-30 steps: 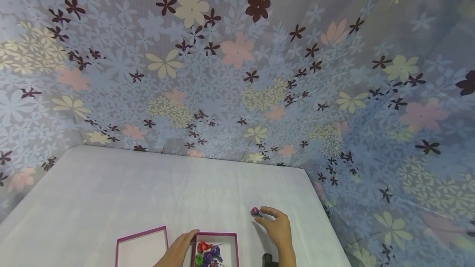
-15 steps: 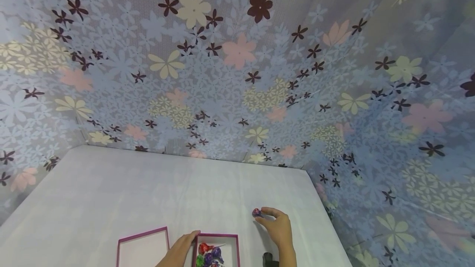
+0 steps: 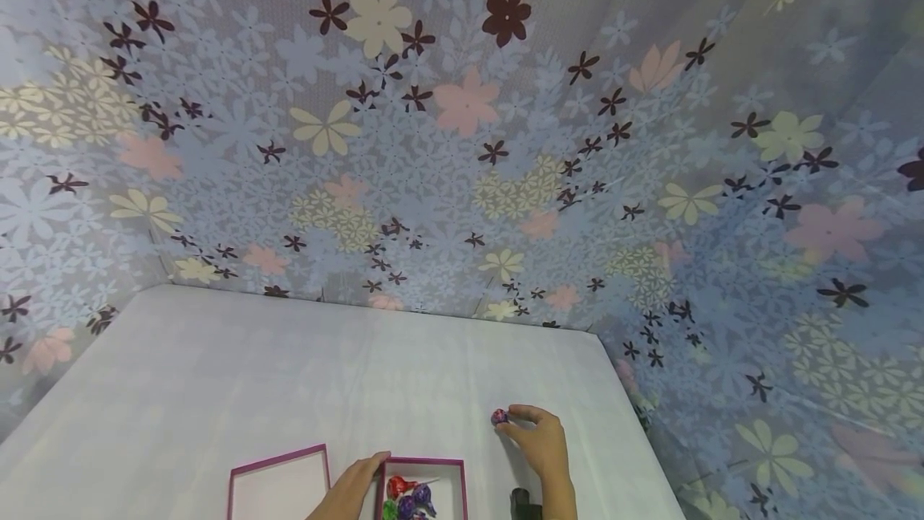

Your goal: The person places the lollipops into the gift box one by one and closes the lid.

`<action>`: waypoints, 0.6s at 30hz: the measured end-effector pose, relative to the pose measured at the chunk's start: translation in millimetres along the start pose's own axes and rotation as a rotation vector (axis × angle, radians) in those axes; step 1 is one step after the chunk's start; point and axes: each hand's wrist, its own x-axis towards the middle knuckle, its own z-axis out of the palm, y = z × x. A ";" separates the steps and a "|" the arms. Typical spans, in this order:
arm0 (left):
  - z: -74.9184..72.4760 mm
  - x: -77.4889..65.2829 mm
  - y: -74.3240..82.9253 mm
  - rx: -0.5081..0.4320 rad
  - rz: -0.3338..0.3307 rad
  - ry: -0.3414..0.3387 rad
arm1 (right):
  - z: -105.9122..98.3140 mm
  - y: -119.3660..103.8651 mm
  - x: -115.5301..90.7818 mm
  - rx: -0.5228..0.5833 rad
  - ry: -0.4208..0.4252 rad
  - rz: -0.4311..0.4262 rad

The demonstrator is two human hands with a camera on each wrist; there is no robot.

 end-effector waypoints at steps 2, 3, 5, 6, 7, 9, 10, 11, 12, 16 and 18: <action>-0.3 0.0 0.1 -0.011 -0.018 -0.013 | 0.8 0.9 1.1 -0.009 -0.003 0.000; -0.5 0.0 0.3 -0.016 -0.025 -0.019 | 1.0 1.1 1.7 -0.008 -0.005 0.002; -0.4 0.1 0.3 -0.019 -0.031 -0.024 | 1.1 1.3 2.4 -0.011 -0.009 0.006; -0.2 0.2 0.0 -0.017 -0.027 -0.022 | 1.2 1.5 2.7 -0.014 -0.010 0.008; 0.0 0.2 -0.3 -0.013 -0.020 -0.016 | 1.3 1.5 2.8 -0.015 -0.012 0.011; 0.8 0.3 -1.0 0.003 0.005 0.005 | 1.3 1.0 2.7 -0.014 -0.015 0.015; 1.1 0.3 -1.2 0.008 0.013 0.013 | 1.5 0.8 2.6 -0.015 -0.016 0.017; 1.2 0.4 -1.3 0.014 0.023 0.022 | 1.9 0.8 2.6 -0.014 -0.016 0.018; 1.2 0.6 -1.2 0.014 0.024 0.024 | 2.1 0.6 2.5 -0.013 -0.016 0.019; 0.4 0.9 1.4 -0.010 -0.020 0.000 | 2.9 -0.8 1.8 -0.011 -0.014 0.031; 0.0 1.1 2.9 -0.019 -0.042 -0.014 | 2.8 -2.0 1.1 -0.012 -0.012 0.027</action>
